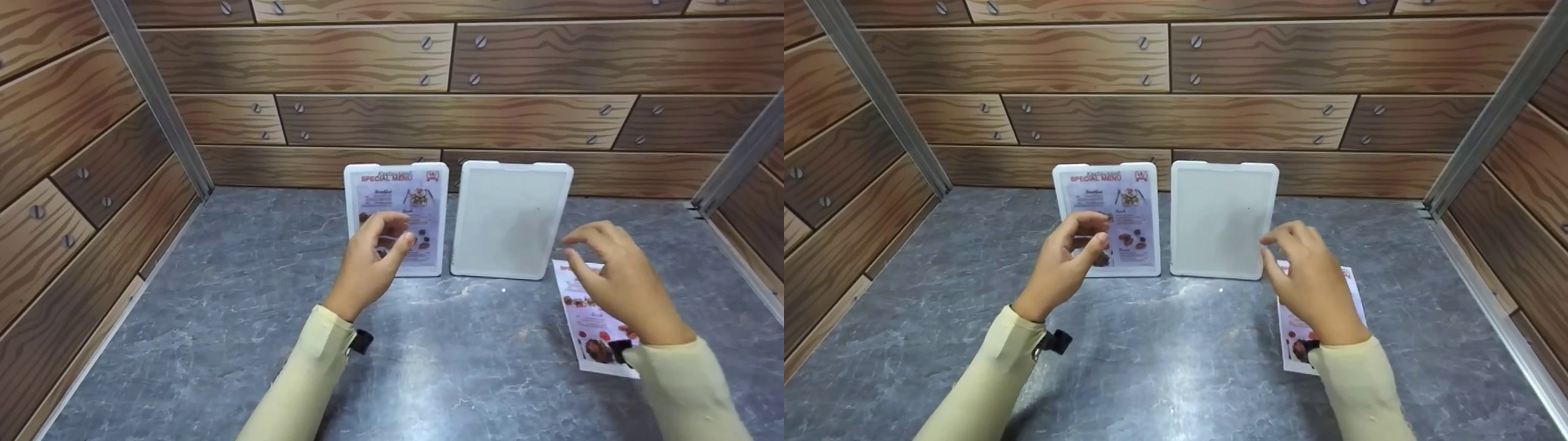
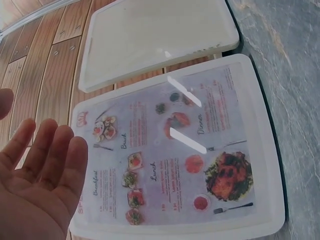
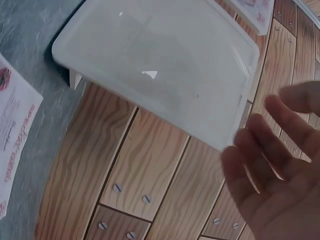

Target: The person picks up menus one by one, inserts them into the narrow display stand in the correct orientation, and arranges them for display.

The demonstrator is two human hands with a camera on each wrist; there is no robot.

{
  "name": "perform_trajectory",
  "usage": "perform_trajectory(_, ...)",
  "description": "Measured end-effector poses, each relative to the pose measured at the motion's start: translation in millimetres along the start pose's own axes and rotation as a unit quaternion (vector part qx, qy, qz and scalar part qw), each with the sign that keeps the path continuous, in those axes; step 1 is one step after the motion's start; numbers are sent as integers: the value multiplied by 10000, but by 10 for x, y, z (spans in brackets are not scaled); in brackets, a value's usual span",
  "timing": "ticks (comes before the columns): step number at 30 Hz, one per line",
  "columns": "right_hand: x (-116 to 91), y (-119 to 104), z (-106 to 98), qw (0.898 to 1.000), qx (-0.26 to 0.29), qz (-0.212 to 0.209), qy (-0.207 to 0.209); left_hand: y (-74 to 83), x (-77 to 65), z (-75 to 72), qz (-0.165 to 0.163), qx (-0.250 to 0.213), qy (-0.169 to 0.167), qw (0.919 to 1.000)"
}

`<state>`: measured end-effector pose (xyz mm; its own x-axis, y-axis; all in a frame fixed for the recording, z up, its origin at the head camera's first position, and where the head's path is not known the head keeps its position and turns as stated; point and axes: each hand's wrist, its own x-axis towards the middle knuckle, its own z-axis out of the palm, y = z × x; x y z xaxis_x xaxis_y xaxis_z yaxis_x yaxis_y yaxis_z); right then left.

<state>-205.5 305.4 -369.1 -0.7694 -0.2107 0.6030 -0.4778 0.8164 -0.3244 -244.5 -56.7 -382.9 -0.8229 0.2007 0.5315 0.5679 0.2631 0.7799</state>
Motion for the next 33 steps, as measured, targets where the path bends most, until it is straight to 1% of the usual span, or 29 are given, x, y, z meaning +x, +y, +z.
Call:
perform_trajectory(3,-42,23,-28,9966,-116,289,-762,-5,-11,-12,-56,55,-125,9999)
perform_trajectory(7,-88,88,-33,9838,-136,693,-1646,-11,-22,-4,-130,215,-380,9990)
perform_trajectory(9,-102,135,-25,9767,-167,794,-1988,-19,-25,10,-128,279,-470,9984)
perform_trajectory(12,-118,223,-5,9679,-224,889,-2340,-30,-28,38,-100,353,-591,9976)
perform_trajectory(15,-126,317,10,9599,-294,1049,-2583,-40,-38,63,-109,469,-778,9958)
perform_trajectory(17,-130,384,10,9544,-375,1221,-2700,-43,-48,75,-186,544,-949,9938)
perform_trajectory(21,-147,505,-23,9400,-607,1775,-2850,-63,-63,99,-334,649,-1333,9884)
perform_trajectory(24,-169,605,-67,9239,-756,2276,-2982,-75,-75,136,-450,714,-1610,9833)
perform_trajectory(26,-189,682,-92,9123,-800,2540,-3111,-80,-85,163,-472,794,-1797,9794)
perform_trajectory(29,-207,792,-124,8947,-852,2794,-3380,-89,-103,189,-459,864,-2104,9727)
perform_trajectory(31,-215,852,-132,8877,-836,2887,-3488,-100,-113,193,-419,879,-2301,9683)
perform_trajectory(33,-220,887,-128,8793,-701,3136,-3516,-108,-122,192,-425,854,-2473,9642)
